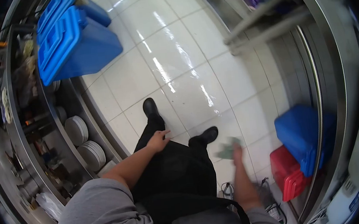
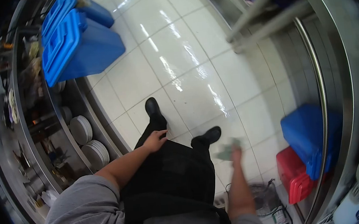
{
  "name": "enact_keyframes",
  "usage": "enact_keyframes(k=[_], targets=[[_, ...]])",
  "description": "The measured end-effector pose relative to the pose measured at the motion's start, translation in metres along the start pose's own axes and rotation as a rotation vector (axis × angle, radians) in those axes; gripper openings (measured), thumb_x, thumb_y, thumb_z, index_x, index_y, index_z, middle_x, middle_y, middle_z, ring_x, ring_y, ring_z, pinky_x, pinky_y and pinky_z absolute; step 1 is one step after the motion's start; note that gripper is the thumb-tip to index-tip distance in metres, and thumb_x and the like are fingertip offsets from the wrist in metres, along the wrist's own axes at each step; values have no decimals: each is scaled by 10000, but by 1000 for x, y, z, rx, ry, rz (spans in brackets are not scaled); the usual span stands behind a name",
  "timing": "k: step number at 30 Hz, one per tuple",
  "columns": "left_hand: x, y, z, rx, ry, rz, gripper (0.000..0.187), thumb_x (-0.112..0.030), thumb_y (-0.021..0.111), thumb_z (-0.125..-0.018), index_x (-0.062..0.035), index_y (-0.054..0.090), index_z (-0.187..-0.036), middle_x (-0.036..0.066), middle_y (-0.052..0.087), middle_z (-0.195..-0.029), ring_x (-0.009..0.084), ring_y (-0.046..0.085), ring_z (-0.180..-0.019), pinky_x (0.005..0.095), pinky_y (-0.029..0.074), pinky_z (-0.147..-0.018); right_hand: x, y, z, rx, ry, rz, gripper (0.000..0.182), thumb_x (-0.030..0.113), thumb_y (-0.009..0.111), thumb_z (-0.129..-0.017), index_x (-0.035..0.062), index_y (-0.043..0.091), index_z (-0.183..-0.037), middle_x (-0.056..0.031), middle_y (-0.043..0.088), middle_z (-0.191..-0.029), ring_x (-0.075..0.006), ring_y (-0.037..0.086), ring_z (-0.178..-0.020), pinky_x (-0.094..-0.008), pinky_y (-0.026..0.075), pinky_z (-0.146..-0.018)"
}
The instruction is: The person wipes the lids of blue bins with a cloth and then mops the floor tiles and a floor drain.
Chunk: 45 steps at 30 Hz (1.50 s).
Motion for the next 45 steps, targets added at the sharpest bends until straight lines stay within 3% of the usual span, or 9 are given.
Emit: enact_keyframes(k=[4, 8, 15, 22, 23, 25, 29, 39, 45], targets=[[10, -77, 9, -341, -24, 35, 407, -393, 572, -930, -106, 569, -1219, 204, 580, -1140, 317, 553, -1071, 377, 462, -897, 203, 288, 180, 713, 148, -528, 454, 284, 566, -956, -19, 475, -1281, -111, 601, -1162, -197, 576, -1080, -341, 443, -943], [91, -166, 0, -267, 19, 640, 213, -274, 610, -924, -64, 576, -904, 21, 573, -746, 127, 538, -702, 287, 473, -692, 350, 385, 246, 889, 116, -422, 400, 265, 560, -967, 10, 498, -1268, -98, 591, -1218, -193, 573, -1117, -340, 439, -980], [211, -404, 43, -819, 6, 777, 252, -231, 635, -898, -126, 572, -1119, 27, 523, -1120, 121, 506, -858, 271, 444, -745, 529, 504, 298, 1015, 187, -595, 415, 298, 426, -1004, 38, 467, -1325, -113, 547, -1302, -233, 504, -1224, -397, 376, -1052], [341, -566, 54, -1251, -434, 1734, 462, -433, 473, -959, -164, 446, -1333, 44, 478, -1295, 224, 483, -1111, 364, 410, -876, 719, 693, 273, 676, -1110, -126, 348, 239, 547, -949, 77, 486, -1251, -79, 501, -1281, -278, 420, -1263, -423, 336, -1030], [352, -585, 43, -1319, -440, 1794, 464, -427, 454, -971, -137, 413, -1331, 85, 481, -1301, 246, 479, -1142, 398, 415, -920, 735, 708, 276, 186, -1491, 330, 355, 185, 597, -892, 76, 490, -1213, -103, 506, -1255, -302, 432, -1235, -431, 356, -994], [358, -610, 34, -1387, -460, 1848, 467, -422, 436, -984, -111, 379, -1328, 125, 483, -1308, 269, 475, -1174, 432, 421, -965, 735, 732, 278, -360, -1767, 800, 376, 132, 647, -836, 75, 495, -1175, -127, 511, -1229, -326, 445, -1207, -439, 375, -958], [312, -651, 24, -1525, -438, 2192, 633, -460, 316, -1005, -102, 110, -1485, 187, 353, -1452, 354, 410, -1299, 489, 369, -1075, 728, 710, 245, 190, -1821, 778, 399, 9, 655, -699, 50, 552, -1082, -171, 538, -1133, -405, 508, -1075, -456, 408, -909], [328, -647, 16, -2003, -729, 2008, 533, -395, 273, -1029, -84, 296, -1462, 144, 441, -1396, 298, 485, -1221, 403, 416, -1019, 964, 839, 207, 203, -1912, 714, 411, -43, 595, -714, 53, 586, -1114, -162, 567, -1125, -361, 528, -1045, -397, 434, -886], [325, -647, 23, -2016, -912, 1914, 483, -348, 301, -1026, -56, 417, -1392, 128, 509, -1337, 254, 518, -1179, 345, 402, -1000, 975, 935, 244, 838, -1943, 1009, 442, -72, 628, -670, 49, 598, -1094, -163, 578, -1130, -366, 580, -983, -405, 480, -850]])
Point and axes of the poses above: each hand's wrist, its own z-axis away from the middle knuckle, its own y-axis out of the palm, x = y × z, the point moved 8 cm from there along -z, towards the middle knuckle
